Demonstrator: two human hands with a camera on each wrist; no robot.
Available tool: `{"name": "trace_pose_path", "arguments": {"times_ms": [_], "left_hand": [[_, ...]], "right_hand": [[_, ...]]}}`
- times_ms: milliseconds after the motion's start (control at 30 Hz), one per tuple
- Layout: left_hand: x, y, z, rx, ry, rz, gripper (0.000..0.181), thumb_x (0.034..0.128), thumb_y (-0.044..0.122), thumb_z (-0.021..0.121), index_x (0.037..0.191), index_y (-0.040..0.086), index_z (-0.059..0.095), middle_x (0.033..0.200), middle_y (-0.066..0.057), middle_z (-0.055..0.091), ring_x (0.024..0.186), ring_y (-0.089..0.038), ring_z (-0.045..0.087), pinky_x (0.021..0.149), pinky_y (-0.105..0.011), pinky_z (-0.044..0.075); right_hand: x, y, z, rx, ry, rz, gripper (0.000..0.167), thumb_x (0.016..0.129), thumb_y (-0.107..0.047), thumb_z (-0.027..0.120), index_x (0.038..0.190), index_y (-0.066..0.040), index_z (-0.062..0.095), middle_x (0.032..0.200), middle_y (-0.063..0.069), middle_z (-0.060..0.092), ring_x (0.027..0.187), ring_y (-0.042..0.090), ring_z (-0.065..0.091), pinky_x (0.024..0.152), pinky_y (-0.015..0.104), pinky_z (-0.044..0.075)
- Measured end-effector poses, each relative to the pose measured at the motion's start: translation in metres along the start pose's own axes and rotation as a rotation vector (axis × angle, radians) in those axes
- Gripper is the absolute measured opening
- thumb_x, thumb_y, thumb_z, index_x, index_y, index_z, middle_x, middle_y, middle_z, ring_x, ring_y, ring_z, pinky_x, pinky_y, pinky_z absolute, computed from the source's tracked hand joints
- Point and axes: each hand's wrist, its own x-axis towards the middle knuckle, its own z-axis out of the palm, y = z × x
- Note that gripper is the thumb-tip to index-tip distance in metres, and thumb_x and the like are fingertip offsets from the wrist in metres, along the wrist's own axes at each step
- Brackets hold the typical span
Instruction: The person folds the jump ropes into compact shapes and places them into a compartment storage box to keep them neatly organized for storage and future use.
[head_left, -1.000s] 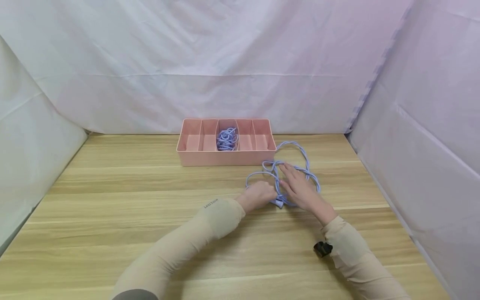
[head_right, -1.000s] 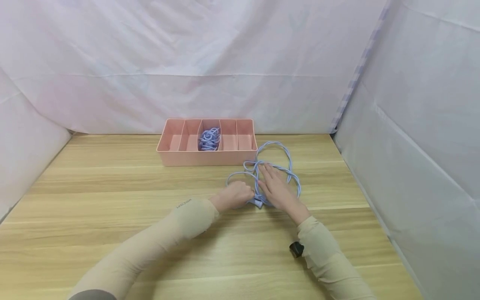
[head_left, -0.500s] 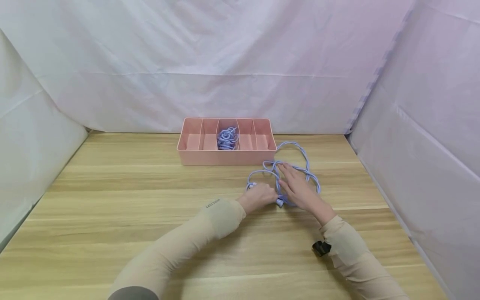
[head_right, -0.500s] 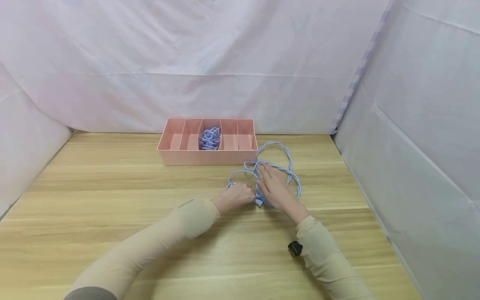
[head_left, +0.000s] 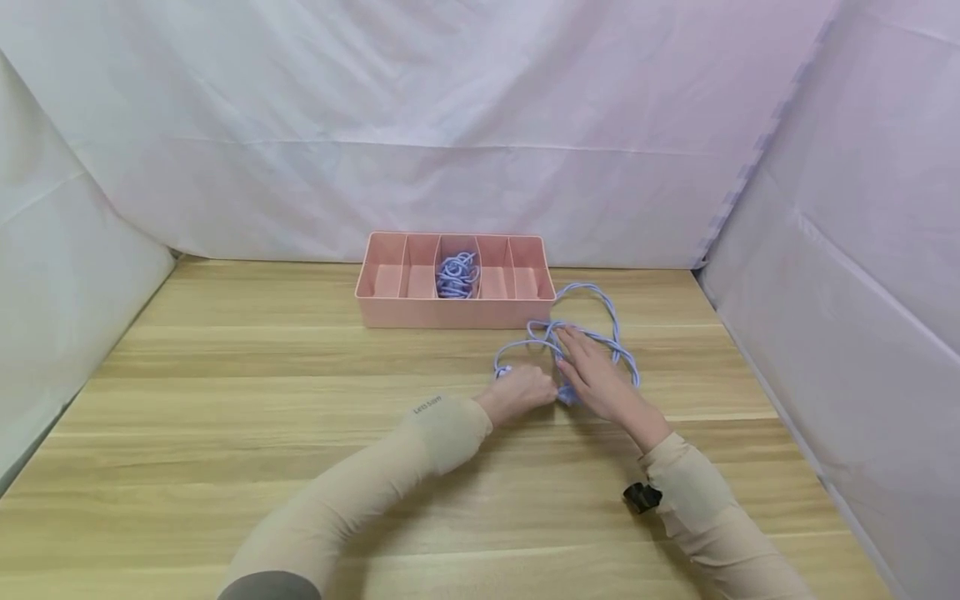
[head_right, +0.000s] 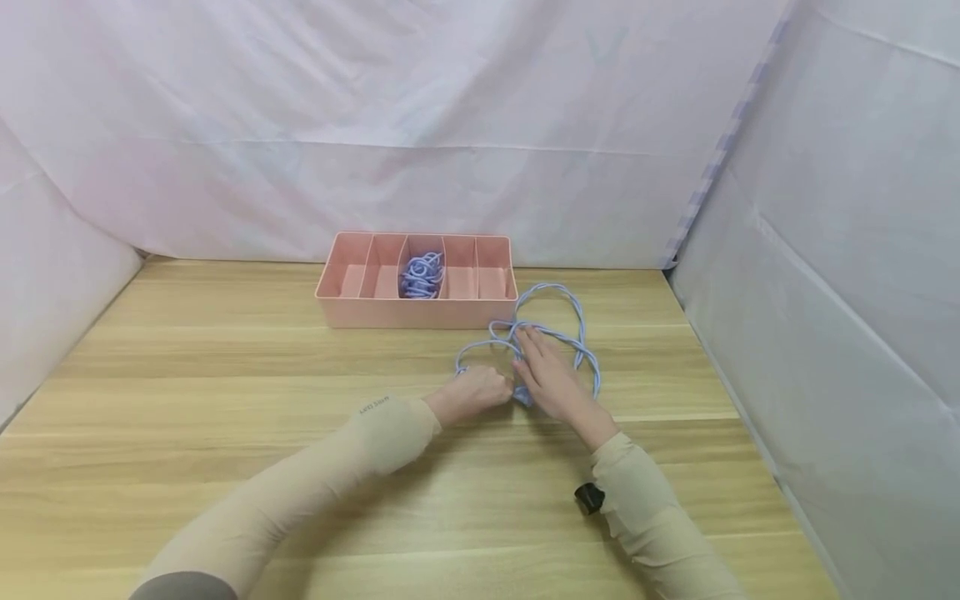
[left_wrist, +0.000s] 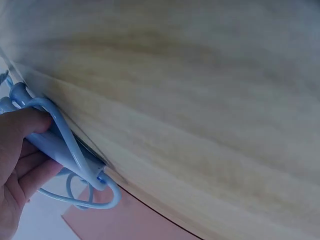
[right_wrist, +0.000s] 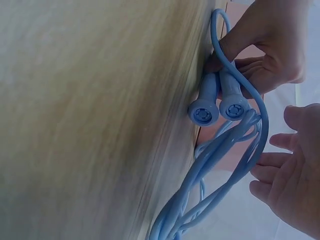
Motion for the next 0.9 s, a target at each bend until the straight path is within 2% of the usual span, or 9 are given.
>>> {"name": "trace_pose_path", "arguments": {"times_ms": [167,267,400,500,567,667,733,800,900], "left_hand": [[-0.002,-0.006,0.000,-0.026,0.007,0.019,0.018,0.0826,0.007,0.058,0.086,0.021,0.068,0.075,0.010,0.065,0.063,-0.004,0.060,0.052,-0.015,0.049],[-0.002,-0.011,-0.003,0.006,-0.002,0.007,0.017,0.0847,0.007,0.056,0.088,0.019,0.067,0.076,0.009,0.065,0.061,-0.003,0.060,0.051,-0.014,0.049],[-0.003,-0.018,-0.011,0.057,-0.053,-0.010,0.014,0.0863,0.008,0.056,0.091,0.018,0.066,0.077,0.009,0.066,0.061,-0.002,0.060,0.051,-0.012,0.048],[-0.003,-0.022,-0.005,0.064,-0.047,-0.020,0.015,0.0852,0.006,0.056,0.091,0.017,0.065,0.076,0.007,0.065,0.060,-0.004,0.060,0.050,-0.015,0.049],[0.005,-0.022,0.031,0.087,0.038,-0.015,0.022,0.0844,0.002,0.052,0.086,0.020,0.063,0.073,0.008,0.064,0.057,-0.005,0.058,0.047,-0.017,0.048],[0.020,-0.021,0.074,0.085,0.046,-0.064,0.024,0.0824,0.000,0.053,0.088,0.021,0.064,0.074,0.007,0.064,0.058,-0.008,0.059,0.047,-0.022,0.050],[0.026,-0.022,0.100,0.108,0.087,-0.074,0.024,0.0810,0.001,0.054,0.088,0.022,0.062,0.073,0.008,0.063,0.057,-0.007,0.058,0.045,-0.021,0.049],[0.021,-0.024,0.076,0.101,0.025,-0.111,0.022,0.0822,0.003,0.056,0.093,0.020,0.064,0.075,0.008,0.065,0.060,-0.007,0.060,0.047,-0.021,0.051],[0.004,-0.028,0.032,0.108,0.061,-0.141,0.019,0.0829,0.005,0.057,0.094,0.020,0.063,0.071,0.009,0.064,0.057,-0.005,0.058,0.044,-0.016,0.048]], "right_hand": [[-0.002,-0.001,-0.002,0.004,-0.002,0.004,0.047,0.096,-0.015,0.042,0.137,0.004,0.030,0.142,0.025,0.027,0.130,0.040,0.025,0.106,0.053,0.022],[-0.003,-0.002,-0.003,0.000,0.001,-0.001,0.045,0.094,-0.012,0.046,0.136,0.002,0.035,0.141,0.026,0.028,0.129,0.041,0.027,0.106,0.053,0.024],[-0.003,-0.003,-0.005,-0.013,0.010,-0.021,0.044,0.091,-0.007,0.050,0.133,0.000,0.040,0.140,0.026,0.030,0.126,0.044,0.030,0.104,0.054,0.027],[-0.003,-0.005,-0.006,-0.015,0.028,-0.037,0.045,0.090,-0.006,0.052,0.133,-0.001,0.041,0.139,0.025,0.032,0.125,0.043,0.032,0.103,0.053,0.029],[-0.003,-0.005,-0.006,-0.012,0.040,-0.045,0.044,0.090,-0.006,0.053,0.133,0.000,0.042,0.139,0.024,0.033,0.125,0.043,0.033,0.102,0.053,0.030],[-0.003,-0.005,-0.006,-0.005,0.047,-0.052,0.043,0.091,-0.007,0.051,0.132,0.001,0.042,0.138,0.025,0.034,0.124,0.042,0.035,0.101,0.054,0.031],[-0.003,-0.006,-0.006,0.006,0.044,-0.049,0.042,0.092,-0.008,0.050,0.132,0.002,0.042,0.138,0.024,0.034,0.124,0.041,0.035,0.101,0.054,0.031],[-0.003,-0.007,-0.007,0.021,0.035,-0.042,0.043,0.093,-0.011,0.049,0.133,0.002,0.040,0.139,0.024,0.034,0.125,0.040,0.035,0.101,0.054,0.031],[-0.003,-0.011,-0.007,0.026,0.016,-0.021,0.051,0.093,-0.020,0.051,0.137,0.000,0.035,0.140,0.023,0.032,0.127,0.038,0.033,0.103,0.052,0.029]]}}
